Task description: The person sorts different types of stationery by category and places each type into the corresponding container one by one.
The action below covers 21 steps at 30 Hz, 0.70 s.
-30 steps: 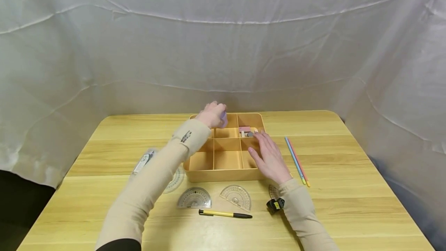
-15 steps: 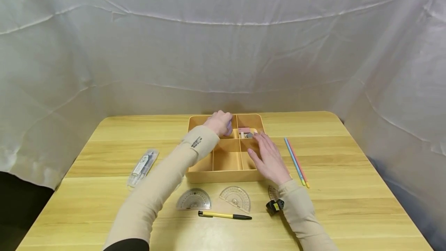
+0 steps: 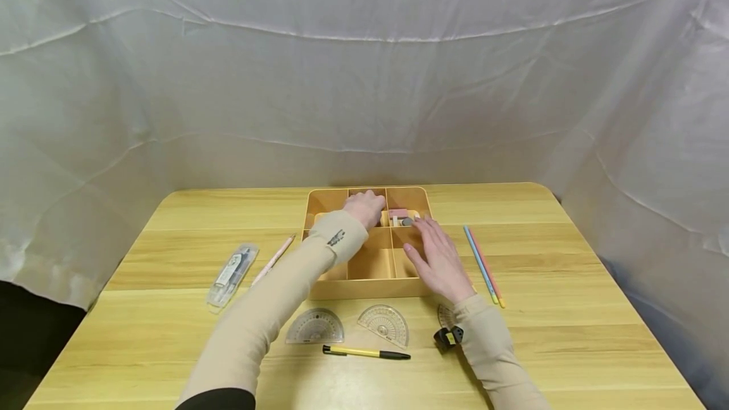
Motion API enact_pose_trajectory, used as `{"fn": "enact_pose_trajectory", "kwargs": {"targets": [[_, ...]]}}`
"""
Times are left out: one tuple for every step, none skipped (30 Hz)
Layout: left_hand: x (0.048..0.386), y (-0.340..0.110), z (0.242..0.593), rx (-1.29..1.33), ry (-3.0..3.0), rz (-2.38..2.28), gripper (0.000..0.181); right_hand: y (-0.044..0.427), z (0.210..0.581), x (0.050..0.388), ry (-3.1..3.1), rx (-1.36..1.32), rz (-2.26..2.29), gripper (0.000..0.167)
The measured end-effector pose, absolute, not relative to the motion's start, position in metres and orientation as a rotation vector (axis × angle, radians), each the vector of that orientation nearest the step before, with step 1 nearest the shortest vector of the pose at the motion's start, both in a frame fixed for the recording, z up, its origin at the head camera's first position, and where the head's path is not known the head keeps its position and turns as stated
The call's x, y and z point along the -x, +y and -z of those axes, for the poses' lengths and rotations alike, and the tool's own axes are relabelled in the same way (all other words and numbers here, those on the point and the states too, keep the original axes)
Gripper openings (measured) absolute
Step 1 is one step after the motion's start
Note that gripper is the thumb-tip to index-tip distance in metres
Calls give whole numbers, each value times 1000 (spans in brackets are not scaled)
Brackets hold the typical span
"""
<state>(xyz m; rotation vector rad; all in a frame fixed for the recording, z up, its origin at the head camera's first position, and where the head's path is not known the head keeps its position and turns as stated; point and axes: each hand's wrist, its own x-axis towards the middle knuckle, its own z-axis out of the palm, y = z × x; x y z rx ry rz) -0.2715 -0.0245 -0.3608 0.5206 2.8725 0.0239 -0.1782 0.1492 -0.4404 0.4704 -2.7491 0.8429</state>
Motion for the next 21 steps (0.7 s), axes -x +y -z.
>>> {"fn": "enact_pose_trajectory", "kwargs": {"targets": [[272,-24,362,-521,2875,-13,21,149,440,178,-2749,-470,-843,57],[273,-24,363,-521,2876,-3,21,149,441,179,-2751,-468,-839,57],[274,-23,363,-521,2877,6,20,149,440,178,-2751,-469,-836,57],[275,-23,364,-517,2877,9,20,149,440,178,-2753,-467,-838,57],[275,-23,365,-514,2879,10,20,149,440,178,-2755,-465,-837,57],[276,-23,365,-511,2880,10,20,149,440,178,-2757,-464,-837,57],[276,-24,366,-508,2882,11,20,148,439,178,-2759,-464,-838,57],[277,-24,366,-506,2885,10,20,148,439,178,-2759,-464,-840,57],[277,-25,367,-502,2888,8,20,148,439,178,-2760,-465,-843,57],[277,-25,368,-497,2890,8,20,148,439,178,-2762,-464,-847,58],[278,-26,368,-497,2892,10,20,148,439,178,-2761,-465,-848,58],[278,-26,369,-496,2892,15,19,148,438,178,-2762,-466,-851,58],[279,-27,370,-494,2892,18,19,147,438,178,-2762,-466,-851,58],[279,-28,371,-490,2891,18,18,147,438,178,-2762,-467,-852,58],[279,-28,372,-487,2889,17,17,147,438,178,-2763,-466,-853,58],[279,-29,372,-488,2891,16,16,147,438,178,-2763,-467,-855,58],[279,-30,372,-488,2890,11,14,147,438,178,-2763,-468,-856,58],[279,-30,373,-489,2892,2,13,147,438,178,-2765,-467,-858,58],[278,-31,373,-493,2893,-7,13,147,438,178,-2766,-467,-860,58],[278,-32,373,-498,2892,-18,13,147,438,178,-2769,-468,-858,58],[278,-33,373,-505,2891,-31,14,148,438,178,-2771,-468,-860,58]]}}
